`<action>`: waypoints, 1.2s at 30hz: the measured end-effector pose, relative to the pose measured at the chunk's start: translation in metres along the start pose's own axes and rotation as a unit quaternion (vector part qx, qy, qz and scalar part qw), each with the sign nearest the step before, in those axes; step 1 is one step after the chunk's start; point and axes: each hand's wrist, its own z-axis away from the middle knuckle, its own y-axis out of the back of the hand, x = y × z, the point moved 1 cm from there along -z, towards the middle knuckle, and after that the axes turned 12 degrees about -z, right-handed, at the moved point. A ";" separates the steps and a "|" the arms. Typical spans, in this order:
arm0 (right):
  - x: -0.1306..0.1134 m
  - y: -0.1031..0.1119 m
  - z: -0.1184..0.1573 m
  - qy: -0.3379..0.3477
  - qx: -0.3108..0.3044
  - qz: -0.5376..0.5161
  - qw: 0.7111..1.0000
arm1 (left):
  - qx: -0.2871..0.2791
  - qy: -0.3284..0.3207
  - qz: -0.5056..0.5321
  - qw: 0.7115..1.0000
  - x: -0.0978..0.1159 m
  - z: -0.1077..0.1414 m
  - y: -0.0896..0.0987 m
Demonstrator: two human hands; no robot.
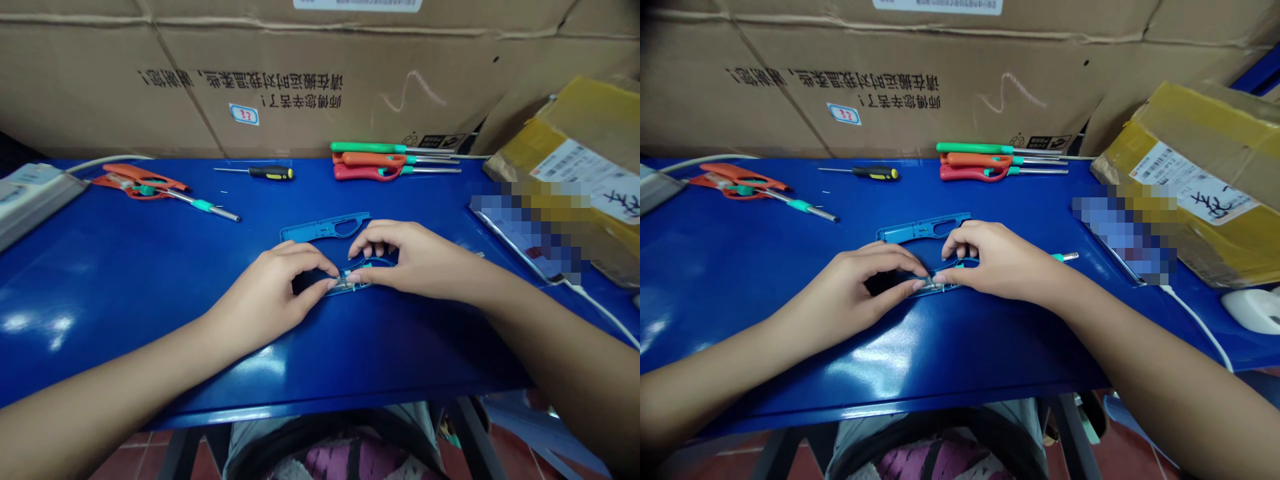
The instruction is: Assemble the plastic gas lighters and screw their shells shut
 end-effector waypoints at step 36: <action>-0.003 0.024 0.006 0.001 -0.047 0.058 0.997 | 0.042 -0.140 -0.243 0.959 0.004 0.005 0.015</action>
